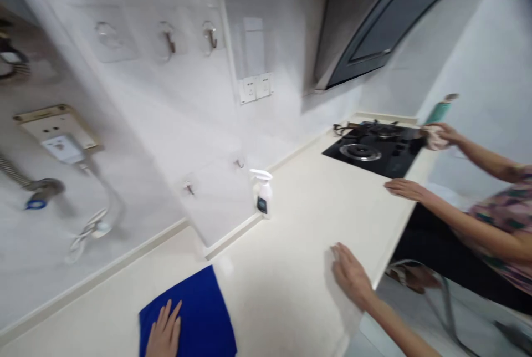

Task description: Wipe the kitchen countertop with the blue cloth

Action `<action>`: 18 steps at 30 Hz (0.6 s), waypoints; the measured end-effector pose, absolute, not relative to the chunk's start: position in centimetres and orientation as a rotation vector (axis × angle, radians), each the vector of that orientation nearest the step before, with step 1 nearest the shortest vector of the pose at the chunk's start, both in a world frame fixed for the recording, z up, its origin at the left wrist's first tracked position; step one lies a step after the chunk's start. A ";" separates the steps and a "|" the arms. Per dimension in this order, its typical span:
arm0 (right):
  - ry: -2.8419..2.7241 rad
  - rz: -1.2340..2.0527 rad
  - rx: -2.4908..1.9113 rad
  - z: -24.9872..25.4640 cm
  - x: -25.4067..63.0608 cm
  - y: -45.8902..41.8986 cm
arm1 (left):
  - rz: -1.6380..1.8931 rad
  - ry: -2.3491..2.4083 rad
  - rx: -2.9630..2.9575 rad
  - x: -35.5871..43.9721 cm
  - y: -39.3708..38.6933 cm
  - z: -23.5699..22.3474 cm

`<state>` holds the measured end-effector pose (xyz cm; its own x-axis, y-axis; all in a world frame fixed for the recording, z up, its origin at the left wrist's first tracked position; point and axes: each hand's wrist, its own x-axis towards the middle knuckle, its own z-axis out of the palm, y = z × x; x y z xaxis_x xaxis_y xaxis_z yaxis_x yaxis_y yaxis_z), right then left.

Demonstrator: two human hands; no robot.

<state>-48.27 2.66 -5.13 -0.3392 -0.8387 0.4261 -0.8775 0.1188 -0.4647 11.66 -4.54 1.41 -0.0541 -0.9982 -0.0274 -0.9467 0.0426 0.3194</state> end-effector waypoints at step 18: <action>-2.170 0.641 1.719 -6.8 -48.3 3.6 | 0.065 -1.902 2.401 3.7 -5.9 2.6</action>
<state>-48.29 3.60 -6.78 -0.2398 -0.8365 0.4928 -0.9700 0.1851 -0.1577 3.66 -5.87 2.58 0.2295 -0.9699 0.0812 -0.9732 -0.2274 0.0347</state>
